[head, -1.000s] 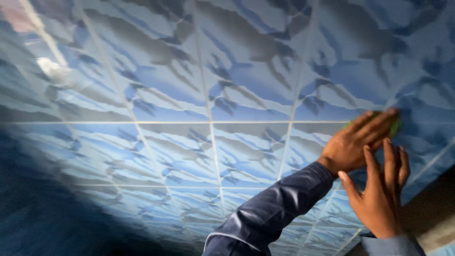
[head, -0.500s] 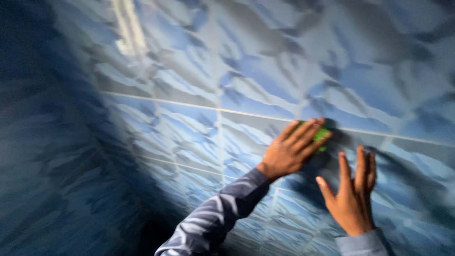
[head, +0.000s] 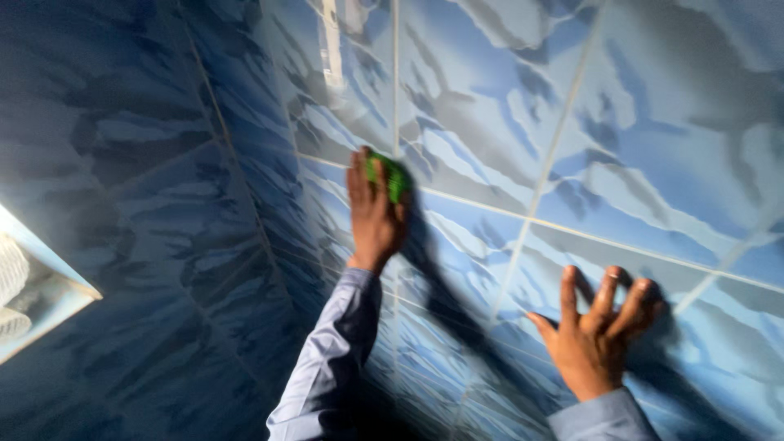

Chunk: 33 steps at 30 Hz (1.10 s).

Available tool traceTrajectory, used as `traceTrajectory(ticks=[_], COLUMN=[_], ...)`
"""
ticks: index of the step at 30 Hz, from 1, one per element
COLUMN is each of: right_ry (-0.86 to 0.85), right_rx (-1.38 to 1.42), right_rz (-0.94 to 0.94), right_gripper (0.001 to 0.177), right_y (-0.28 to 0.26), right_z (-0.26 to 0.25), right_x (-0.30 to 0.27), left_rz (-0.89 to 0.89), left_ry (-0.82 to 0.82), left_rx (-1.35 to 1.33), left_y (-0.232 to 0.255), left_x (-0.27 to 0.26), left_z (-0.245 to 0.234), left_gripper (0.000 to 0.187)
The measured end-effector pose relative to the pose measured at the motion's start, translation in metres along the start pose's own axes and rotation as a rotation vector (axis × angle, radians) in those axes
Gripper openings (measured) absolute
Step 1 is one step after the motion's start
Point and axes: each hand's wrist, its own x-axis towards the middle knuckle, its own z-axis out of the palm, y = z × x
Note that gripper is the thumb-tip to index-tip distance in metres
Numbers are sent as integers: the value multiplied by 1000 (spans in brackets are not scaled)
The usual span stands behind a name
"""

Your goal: The person scrubs blue patterned bathroom tiles with a green sponge, repeatedly dipping it into a purple bucket of water. The person cleans the wall surface in a repetitive scrubbing motion.

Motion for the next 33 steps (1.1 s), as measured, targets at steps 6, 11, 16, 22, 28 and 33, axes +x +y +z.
traceTrajectory(ticks=[6, 11, 16, 22, 28, 33], right_ry=[13, -25, -28, -138, -160, -184], right_rx=[7, -11, 4, 279, 562, 584], right_rz=[-26, -23, -27, -66, -45, 71], right_gripper=[113, 116, 114, 100, 93, 90], right_y=[13, 13, 8, 23, 79, 148], right_z=[19, 21, 12, -35, -93, -122], right_x=[-15, -14, -7, -6, -49, -96], left_rz=[-249, -454, -532, -447, -207, -5], left_ry=[146, 171, 179, 122, 25, -13], left_rx=[-16, 28, -8, -93, -139, -150], left_y=[-83, -81, -7, 123, 263, 375], left_x=[6, -26, -54, -61, -72, -77], left_z=[-12, 1, 26, 47, 64, 97], left_gripper=[66, 68, 71, 74, 74, 67])
